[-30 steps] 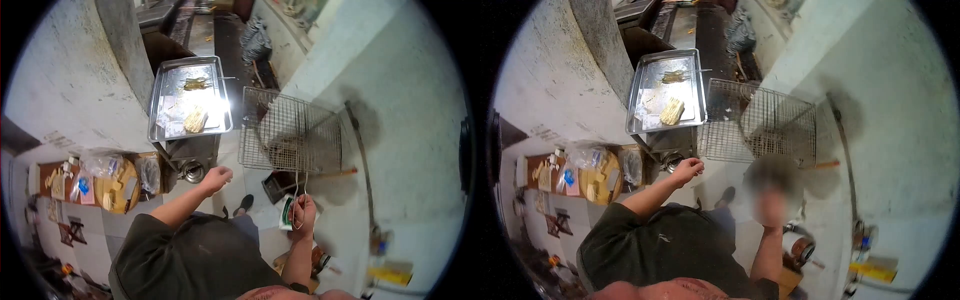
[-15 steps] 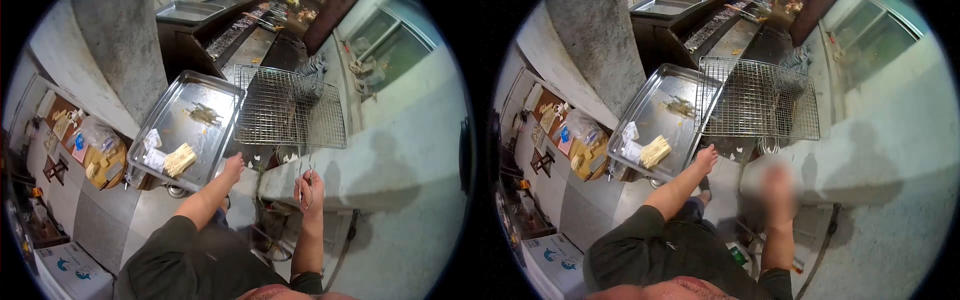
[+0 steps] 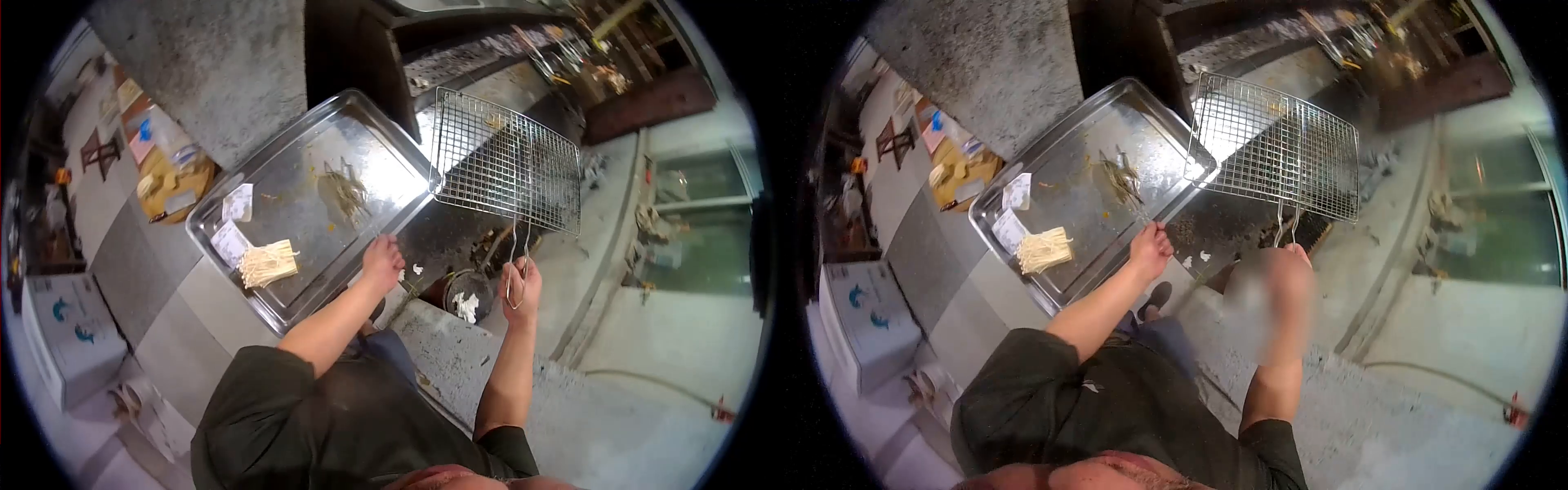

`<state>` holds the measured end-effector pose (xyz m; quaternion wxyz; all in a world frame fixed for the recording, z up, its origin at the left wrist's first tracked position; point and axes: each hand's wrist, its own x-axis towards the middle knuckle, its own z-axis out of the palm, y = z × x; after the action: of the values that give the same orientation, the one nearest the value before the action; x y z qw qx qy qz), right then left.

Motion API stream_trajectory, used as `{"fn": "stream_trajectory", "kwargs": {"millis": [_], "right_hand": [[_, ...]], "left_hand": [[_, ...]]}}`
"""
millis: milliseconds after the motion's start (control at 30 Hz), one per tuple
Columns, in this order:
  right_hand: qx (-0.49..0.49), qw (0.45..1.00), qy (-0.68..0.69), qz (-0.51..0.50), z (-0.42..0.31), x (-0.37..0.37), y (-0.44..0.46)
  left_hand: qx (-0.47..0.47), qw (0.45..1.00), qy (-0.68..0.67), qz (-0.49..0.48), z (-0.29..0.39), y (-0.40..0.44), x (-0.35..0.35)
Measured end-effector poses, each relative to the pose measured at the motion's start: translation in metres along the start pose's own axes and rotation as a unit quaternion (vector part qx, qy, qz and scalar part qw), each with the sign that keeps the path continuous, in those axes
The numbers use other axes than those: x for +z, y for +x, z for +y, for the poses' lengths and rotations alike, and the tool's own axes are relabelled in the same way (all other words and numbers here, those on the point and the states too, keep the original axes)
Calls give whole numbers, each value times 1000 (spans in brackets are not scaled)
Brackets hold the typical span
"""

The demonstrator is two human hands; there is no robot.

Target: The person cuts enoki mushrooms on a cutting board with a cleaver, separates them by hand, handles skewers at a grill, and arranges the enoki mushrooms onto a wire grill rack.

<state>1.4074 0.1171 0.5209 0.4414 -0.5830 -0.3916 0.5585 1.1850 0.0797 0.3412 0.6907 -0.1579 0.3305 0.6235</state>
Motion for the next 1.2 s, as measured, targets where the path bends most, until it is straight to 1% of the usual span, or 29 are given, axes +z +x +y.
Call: {"fn": "stream_trajectory", "kwargs": {"millis": [33,67,100,133,167,200,233,267,333,400,500,533,600,700,800,833,933,967,1067,1100,1133,1200], "right_hand": [[18,1000,-2,-6,3,2,12],[34,999,-3,-13,6,5,24],[23,998,-28,-45,20,2,38],[-2,995,-83,-52,27,9,46],[9,990,-126,-61,29,21,51],[22,984,-168,-57,32,29,51],[40,987,-120,-101,46,32,56],[56,984,-76,-148,64,35,67],[89,969,-136,-188,91,53,79],[85,949,-169,-252,100,72,83],[124,933,-175,-290,118,106,85],[112,923,-193,-315,118,113,85],[143,913,-175,-341,127,125,90],[150,885,-267,-351,134,127,98],[106,876,-334,-330,137,128,97],[54,863,-379,-331,137,125,99],[-109,795,-501,-324,130,118,117],[-110,760,-537,-349,120,113,124],[-179,813,-424,-357,62,108,130],[-89,848,-347,-390,39,107,128],[-48,858,-286,-425,29,103,131],[36,855,-159,-492,17,89,144]], "left_hand": [[8,999,-15,34,13,-20,4],[25,999,-2,38,25,-43,5],[46,998,9,41,35,-67,3],[63,996,28,60,42,-87,-3],[73,993,55,71,49,-104,-10],[98,990,84,47,55,-122,-16],[120,987,109,20,60,-138,-23],[120,986,107,46,64,-150,-28],[152,979,121,56,64,-168,-30],[171,976,122,51,64,-169,-36],[191,976,95,38,58,-160,-38],[206,968,134,39,55,-154,-41],[226,955,190,39,49,-142,-48],[232,948,218,30,41,-125,-52],[208,957,202,9,38,-109,-47],[209,956,206,4,36,-105,-41],[225,947,229,-6,26,-92,-15],[227,945,236,-8,20,-87,-5],[217,942,257,-12,0,-66,29],[213,937,277,-13,-8,-60,45],[207,939,275,-15,-16,-52,63],[196,942,272,-18,-33,-38,99]]}}
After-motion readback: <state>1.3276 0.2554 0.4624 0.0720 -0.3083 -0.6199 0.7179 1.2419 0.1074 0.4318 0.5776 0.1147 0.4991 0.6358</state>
